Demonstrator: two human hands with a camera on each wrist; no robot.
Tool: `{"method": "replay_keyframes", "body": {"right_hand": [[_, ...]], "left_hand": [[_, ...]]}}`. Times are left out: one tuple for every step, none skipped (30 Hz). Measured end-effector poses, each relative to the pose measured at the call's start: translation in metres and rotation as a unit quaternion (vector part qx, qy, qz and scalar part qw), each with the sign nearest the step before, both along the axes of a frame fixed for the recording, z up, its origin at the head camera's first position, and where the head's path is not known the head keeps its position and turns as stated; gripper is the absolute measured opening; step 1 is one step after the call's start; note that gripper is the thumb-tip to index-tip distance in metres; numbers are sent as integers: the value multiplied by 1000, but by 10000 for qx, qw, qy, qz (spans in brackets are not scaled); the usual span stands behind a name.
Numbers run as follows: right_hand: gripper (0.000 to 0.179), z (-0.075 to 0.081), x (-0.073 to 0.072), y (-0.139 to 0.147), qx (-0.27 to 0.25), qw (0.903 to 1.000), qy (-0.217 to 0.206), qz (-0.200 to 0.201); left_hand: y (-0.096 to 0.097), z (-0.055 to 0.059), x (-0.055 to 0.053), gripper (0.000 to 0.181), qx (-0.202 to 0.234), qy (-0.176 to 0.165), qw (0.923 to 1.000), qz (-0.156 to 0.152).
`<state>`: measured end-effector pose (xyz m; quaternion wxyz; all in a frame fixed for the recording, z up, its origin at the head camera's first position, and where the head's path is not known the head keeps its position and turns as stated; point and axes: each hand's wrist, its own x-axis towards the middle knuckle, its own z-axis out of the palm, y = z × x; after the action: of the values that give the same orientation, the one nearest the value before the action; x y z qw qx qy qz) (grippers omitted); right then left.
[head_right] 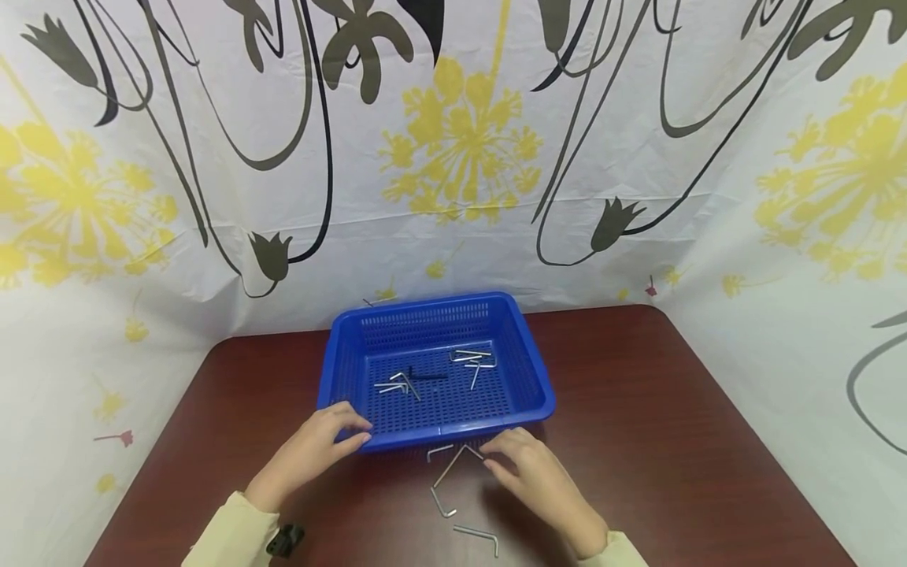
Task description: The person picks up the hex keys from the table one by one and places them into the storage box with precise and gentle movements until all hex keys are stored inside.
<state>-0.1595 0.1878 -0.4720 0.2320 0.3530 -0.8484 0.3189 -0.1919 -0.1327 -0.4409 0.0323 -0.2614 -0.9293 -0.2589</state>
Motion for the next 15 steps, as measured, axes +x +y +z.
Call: {"method": "replay_keyframes", "body": {"right_hand": [[26, -4, -1, 0, -30, 10000, -26, 6], [25, -8, -3, -1, -42, 10000, -58, -1], [25, -13, -4, -2, -46, 9999, -90, -23], [24, -17, -5, -2, -48, 9999, -118, -66], [23, -21, -7, -3, -31, 9998, -147, -134], [23, -25, -8, -4, -12, 9996, -191, -220], [22, -29, -9, -5, 16, 9992, -246, -320], [21, -33, -10, -6, 62, 9986, -304, -434], [20, -37, -11, -7, 131, 9976, -378, -564], [19, -41, -12, -8, 201, 9963, -462, -691], [18, -44, -13, -10, 291, 9946, -560, -825], [17, -46, -14, -11, 374, 9926, -666, -939], [16, -49, -15, -12, 465, 9908, -753, -1029], [15, -52, -16, -13, 552, 9890, -826, -1100], [14, -54, -16, -14, 610, 9876, -887, -1145]], "left_hand": [[0, -1, 1, 10, 15, 10, 10000, 44], [-1, -2, 2, 10, 24, 33, 10000, 85], [-1, -3, 3, 10, 30, 41, 9999, 134], [-1, -5, 3, 10, 35, 59, 9998, 176], [-1, -6, 4, 10, 46, 75, 9997, 220], [-1, -7, 5, 10, 57, 102, 9996, 265], [0, -9, 5, 9, 83, 151, 9994, 302], [0, -10, 6, 9, 119, 198, 9992, 336], [0, -11, 7, 8, 150, 246, 9989, 375], [0, -13, 7, 8, 188, 315, 9986, 391], [0, -14, 8, 7, 233, 352, 9982, 423], [0, -15, 9, 7, 269, 387, 9979, 451], [1, -17, 10, 7, 299, 425, 9975, 477], [1, -18, 10, 6, 331, 442, 9971, 515], [1, -19, 11, 6, 369, 464, 9967, 547]]}}
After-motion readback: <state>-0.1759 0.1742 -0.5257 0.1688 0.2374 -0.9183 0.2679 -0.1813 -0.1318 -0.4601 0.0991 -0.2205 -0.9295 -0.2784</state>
